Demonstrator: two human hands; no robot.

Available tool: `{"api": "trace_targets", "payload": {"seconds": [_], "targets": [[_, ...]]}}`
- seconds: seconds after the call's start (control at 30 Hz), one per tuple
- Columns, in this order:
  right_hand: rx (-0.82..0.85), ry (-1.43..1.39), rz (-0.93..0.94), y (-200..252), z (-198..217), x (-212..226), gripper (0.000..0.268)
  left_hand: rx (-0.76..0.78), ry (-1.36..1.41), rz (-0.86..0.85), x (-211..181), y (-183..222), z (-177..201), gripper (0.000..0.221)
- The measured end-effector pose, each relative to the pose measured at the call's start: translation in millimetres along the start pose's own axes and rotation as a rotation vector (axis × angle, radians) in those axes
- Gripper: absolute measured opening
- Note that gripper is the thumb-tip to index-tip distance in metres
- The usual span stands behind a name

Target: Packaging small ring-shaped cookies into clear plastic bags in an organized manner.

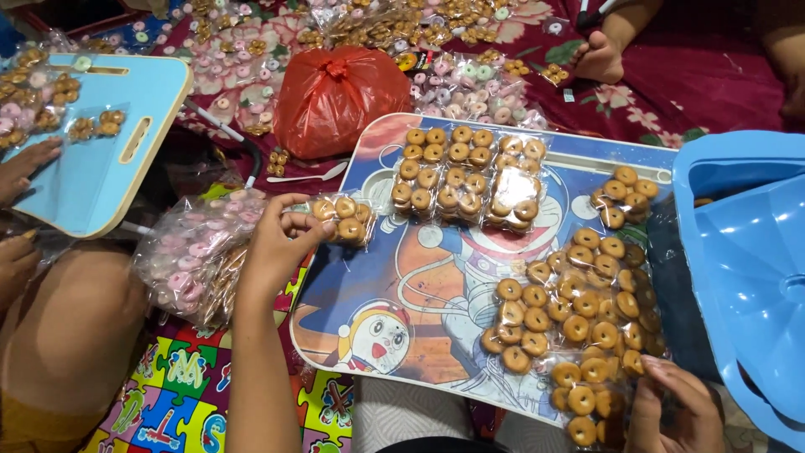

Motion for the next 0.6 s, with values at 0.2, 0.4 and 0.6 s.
{"api": "trace_targets", "payload": {"seconds": [0.2,0.4,0.6], "targets": [[0.012,0.006,-0.084,-4,-1,7,0.016,0.044,-0.016,0.037,9,-19,-4,0.058],[-0.018,0.03,-0.058,-4,-2,11,0.014,0.058,-0.161,0.02,3,-22,-7,0.056],[-0.034,0.015,-0.018,-4,-2,9,0.015,0.053,-0.185,-0.058,9,-33,-5,0.051]]}}
Point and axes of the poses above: each hand's wrist, its own y-axis away from the middle knuckle, its own z-axis out of the back of the hand, x = y × z, the point moved 10 cm from there along -y, towards the middle knuckle, and after that the axes turned 11 degrees about x, right-handed, at the moved point
